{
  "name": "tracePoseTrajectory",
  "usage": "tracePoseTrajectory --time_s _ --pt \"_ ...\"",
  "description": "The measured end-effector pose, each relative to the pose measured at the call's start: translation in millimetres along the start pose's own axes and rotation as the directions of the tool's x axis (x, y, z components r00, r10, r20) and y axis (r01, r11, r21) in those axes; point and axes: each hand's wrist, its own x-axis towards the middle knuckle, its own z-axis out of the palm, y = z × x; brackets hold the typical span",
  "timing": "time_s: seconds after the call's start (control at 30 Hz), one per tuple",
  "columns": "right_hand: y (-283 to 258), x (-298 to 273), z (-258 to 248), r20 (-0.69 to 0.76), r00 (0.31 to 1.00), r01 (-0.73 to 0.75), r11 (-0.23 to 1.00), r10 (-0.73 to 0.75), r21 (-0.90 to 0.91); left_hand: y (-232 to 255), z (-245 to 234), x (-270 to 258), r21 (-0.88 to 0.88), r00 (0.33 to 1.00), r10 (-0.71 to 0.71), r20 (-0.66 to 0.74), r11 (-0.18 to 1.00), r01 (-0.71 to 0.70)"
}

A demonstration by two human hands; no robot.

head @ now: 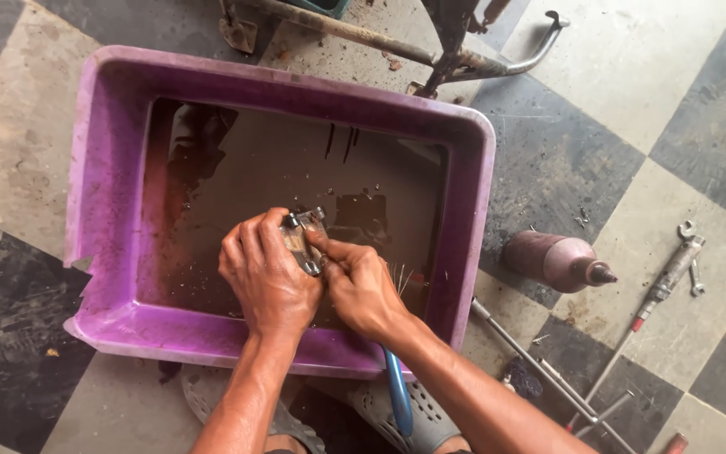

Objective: Cleaning a motorcycle engine cylinder and components using a brush and solvent in a purple basin.

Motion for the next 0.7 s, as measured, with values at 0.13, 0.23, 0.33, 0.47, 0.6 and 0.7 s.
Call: tracePoseTrajectory --time_s 0.13,0.23,0.33,0.47,0.6,0.7 --pt "13 3 8 -0.001 0.995 -0.103 0.993 0.103 0.059 4 -6 1 -0.078 0.999 -0.019 0.049 0.997 0.023" --pt "3 -5 10 -0.188 0.927 0.296 0.941 -0.324 -0.165 1 -4 0 -0.012 1.000 0.022 -0.012 1.000 -0.022" --pt "-17 -14 3 -0.057 0.997 -0.064 0.996 0.061 -0.056 7 -11 4 -0.055 1.000 -0.011 0.016 0.998 0.012" --pt "11 -6 17 -0.178 0.964 0.173 0.975 -0.196 -0.139 4 -6 3 -0.050 1.000 -0.014 0.001 0.999 0.014" --pt "31 -3 33 -0.381 0.824 0.372 0.908 -0.419 -0.195 7 -9 3 -0.080 1.000 -0.012 -0.005 0.997 0.012" --pt "3 -13 27 -0.303 0.944 0.086 0.983 -0.132 -0.160 6 -9 5 -0.073 1.000 -0.010 -0.015 0.997 0.009"
